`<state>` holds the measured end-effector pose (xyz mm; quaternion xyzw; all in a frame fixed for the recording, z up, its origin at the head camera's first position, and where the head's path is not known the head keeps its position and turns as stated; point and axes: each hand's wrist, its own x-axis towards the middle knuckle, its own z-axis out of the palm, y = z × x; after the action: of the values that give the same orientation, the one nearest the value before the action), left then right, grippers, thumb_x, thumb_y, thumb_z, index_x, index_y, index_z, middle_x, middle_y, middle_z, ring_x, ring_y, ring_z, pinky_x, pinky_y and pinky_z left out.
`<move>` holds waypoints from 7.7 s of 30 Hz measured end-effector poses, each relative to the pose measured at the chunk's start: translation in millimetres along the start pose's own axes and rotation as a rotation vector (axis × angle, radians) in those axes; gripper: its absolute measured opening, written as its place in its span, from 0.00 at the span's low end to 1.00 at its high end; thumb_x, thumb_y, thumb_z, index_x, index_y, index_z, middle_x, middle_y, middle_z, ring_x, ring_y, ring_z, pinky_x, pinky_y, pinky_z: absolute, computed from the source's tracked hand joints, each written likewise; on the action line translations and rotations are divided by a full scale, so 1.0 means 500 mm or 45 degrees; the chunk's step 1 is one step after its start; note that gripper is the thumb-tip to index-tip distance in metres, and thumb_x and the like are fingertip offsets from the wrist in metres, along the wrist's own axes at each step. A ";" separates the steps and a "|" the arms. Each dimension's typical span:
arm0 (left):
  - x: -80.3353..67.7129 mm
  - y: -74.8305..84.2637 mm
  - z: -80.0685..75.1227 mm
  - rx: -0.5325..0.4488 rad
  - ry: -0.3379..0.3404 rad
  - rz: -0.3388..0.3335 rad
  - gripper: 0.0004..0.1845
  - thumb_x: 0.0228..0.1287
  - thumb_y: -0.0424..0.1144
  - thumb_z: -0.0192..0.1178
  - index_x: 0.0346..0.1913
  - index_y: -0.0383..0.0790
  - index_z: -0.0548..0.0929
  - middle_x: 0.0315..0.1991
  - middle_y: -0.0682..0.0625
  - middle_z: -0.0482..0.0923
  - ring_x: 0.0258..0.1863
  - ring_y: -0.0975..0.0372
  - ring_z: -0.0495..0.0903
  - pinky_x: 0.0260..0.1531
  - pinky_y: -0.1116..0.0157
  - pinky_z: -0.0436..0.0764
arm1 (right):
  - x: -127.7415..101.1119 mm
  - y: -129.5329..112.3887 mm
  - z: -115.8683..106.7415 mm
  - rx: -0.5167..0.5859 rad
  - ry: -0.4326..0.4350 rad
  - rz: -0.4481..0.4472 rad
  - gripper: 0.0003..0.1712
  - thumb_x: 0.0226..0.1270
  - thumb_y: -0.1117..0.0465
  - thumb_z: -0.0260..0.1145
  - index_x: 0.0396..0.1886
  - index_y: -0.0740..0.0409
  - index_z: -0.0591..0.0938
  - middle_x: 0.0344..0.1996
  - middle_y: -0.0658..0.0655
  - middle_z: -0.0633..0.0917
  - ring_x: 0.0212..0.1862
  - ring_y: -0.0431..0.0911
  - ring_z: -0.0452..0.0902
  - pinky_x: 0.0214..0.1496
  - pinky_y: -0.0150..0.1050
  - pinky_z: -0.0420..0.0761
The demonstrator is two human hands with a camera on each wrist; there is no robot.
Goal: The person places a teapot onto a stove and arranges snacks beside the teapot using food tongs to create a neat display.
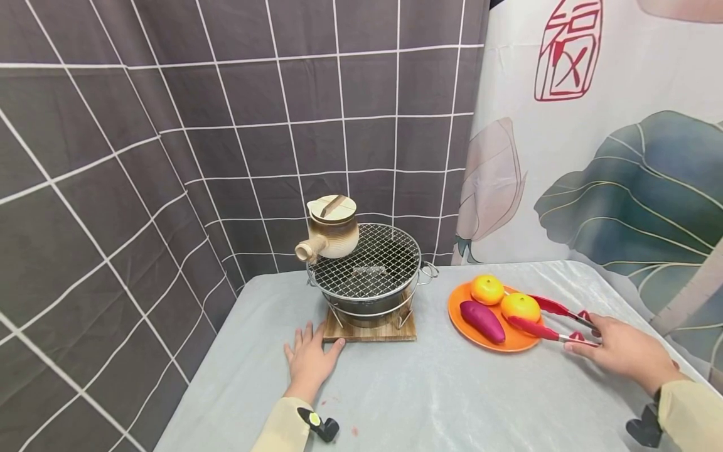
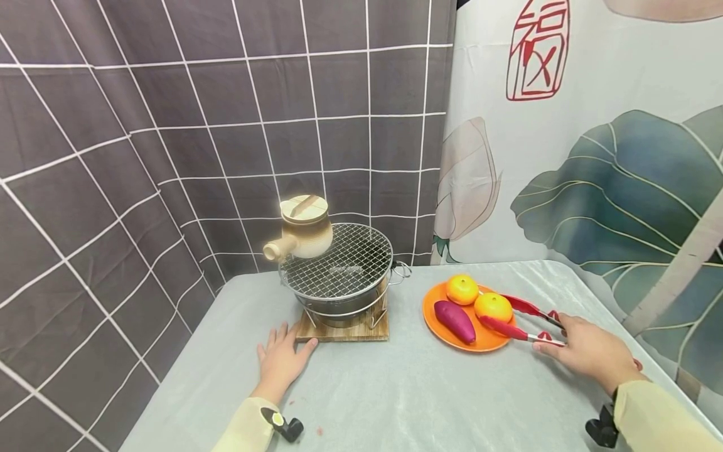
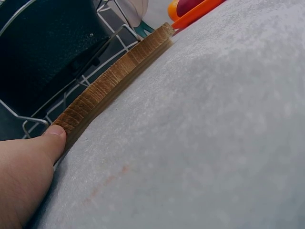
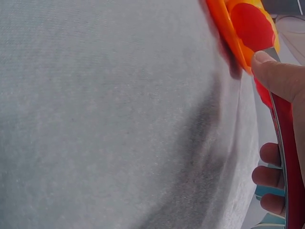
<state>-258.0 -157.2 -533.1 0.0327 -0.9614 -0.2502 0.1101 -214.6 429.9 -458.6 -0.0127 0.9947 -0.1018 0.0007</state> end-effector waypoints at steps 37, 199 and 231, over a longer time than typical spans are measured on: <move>-0.002 0.002 -0.002 -0.006 -0.010 -0.003 0.37 0.67 0.63 0.59 0.71 0.45 0.73 0.76 0.34 0.60 0.76 0.35 0.51 0.69 0.29 0.40 | 0.020 -0.002 -0.096 -0.096 0.035 -0.026 0.65 0.55 0.25 0.67 0.63 0.85 0.67 0.41 0.77 0.83 0.39 0.66 0.80 0.27 0.62 0.81; 0.002 -0.005 0.005 0.034 -0.015 -0.008 0.38 0.67 0.66 0.57 0.72 0.45 0.73 0.76 0.36 0.60 0.77 0.36 0.51 0.70 0.30 0.41 | 0.272 -0.566 -0.163 0.003 0.240 -0.222 0.41 0.55 0.28 0.69 0.49 0.60 0.81 0.32 0.57 0.83 0.33 0.53 0.79 0.32 0.51 0.80; -0.001 0.000 0.000 0.013 -0.021 -0.012 0.38 0.66 0.65 0.58 0.72 0.44 0.73 0.76 0.35 0.60 0.77 0.36 0.51 0.70 0.30 0.40 | 0.260 -0.498 -0.187 0.004 0.272 -0.279 0.54 0.56 0.27 0.67 0.70 0.61 0.73 0.59 0.65 0.82 0.54 0.60 0.81 0.49 0.64 0.81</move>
<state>-257.4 -157.4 -533.1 0.0359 -0.9634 -0.2459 0.1008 -338.7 201.9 -316.6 -0.1104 0.9816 -0.1035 -0.1163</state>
